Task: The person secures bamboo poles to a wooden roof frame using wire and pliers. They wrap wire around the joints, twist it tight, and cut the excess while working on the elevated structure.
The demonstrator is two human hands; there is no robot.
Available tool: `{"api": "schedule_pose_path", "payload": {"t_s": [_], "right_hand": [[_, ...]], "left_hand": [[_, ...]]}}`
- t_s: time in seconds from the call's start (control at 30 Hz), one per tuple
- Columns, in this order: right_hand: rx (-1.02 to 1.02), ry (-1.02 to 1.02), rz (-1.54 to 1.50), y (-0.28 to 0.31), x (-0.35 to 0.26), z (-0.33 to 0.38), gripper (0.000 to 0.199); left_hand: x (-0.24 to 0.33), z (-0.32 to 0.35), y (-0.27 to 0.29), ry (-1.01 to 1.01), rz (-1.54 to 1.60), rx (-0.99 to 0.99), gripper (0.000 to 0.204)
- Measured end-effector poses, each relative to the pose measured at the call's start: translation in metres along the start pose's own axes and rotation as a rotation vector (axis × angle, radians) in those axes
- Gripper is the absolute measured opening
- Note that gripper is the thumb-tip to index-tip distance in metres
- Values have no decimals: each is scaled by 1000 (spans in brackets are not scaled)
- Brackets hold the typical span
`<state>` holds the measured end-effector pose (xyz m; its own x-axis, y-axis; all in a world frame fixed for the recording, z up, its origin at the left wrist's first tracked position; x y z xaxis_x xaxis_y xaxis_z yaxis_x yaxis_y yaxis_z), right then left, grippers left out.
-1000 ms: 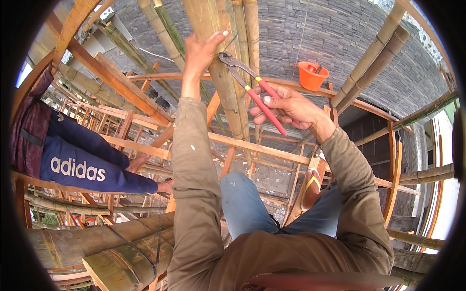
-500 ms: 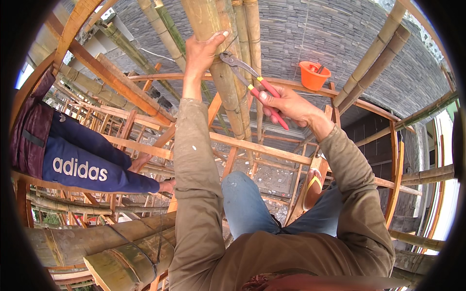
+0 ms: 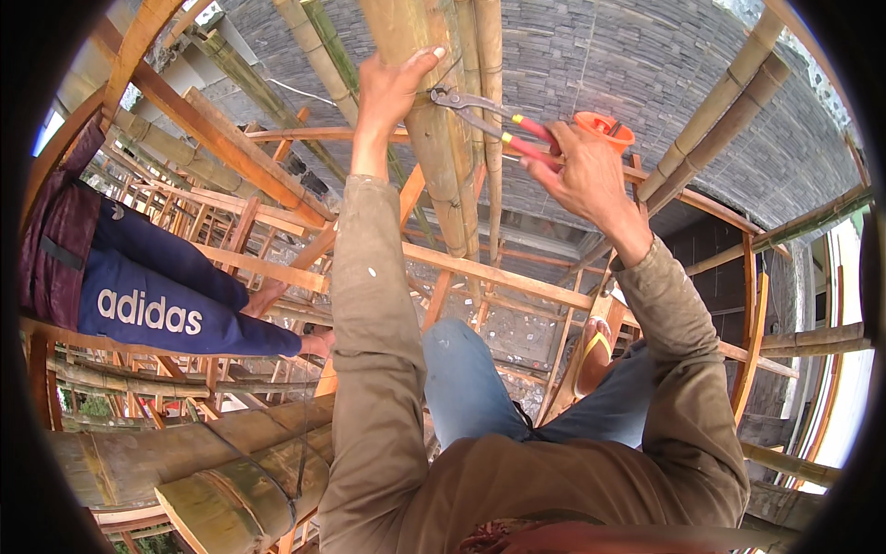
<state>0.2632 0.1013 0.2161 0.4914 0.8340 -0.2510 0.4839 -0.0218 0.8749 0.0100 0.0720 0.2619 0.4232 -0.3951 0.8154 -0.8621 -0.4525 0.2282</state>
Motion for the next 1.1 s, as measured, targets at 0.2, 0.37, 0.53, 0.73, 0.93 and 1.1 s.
{"api": "schedule_pose_path", "payload": {"t_s": [0.2,0.37,0.53,0.73,0.93,1.1], "right_hand": [[-35,-30,23,-21,2,2,47],[-811,-465,-1536,-124,-15,44,62],[-642,-258,-1108,-103,-14,28,51],[-433,-194,-788,-71,4,15,50],[-945,-345,-1923,-107,-39,49,59],[-662,-112,-1102,-98,-16,27,44]], "left_hand": [[-6,-2,0,6,16,2,49],[-5,1,-2,6,61,-7,51],[3,1,-1,-61,83,32,42],[-4,2,0,-18,23,34,46],[-8,2,-1,12,71,17,49],[-7,3,0,13,64,22,52]]}}
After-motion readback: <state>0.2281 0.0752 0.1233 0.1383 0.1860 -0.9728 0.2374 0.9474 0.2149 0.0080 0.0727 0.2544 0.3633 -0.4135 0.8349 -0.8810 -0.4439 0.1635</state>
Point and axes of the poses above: each hand's wrist, its own z-axis away from the middle knuckle, its own y-axis out of the back of the hand, x = y × z, the point moved 10 cm from there along -z, towards the middle knuckle, and after that the axes turned 9 degrees about -x, right-handed, at the moved point
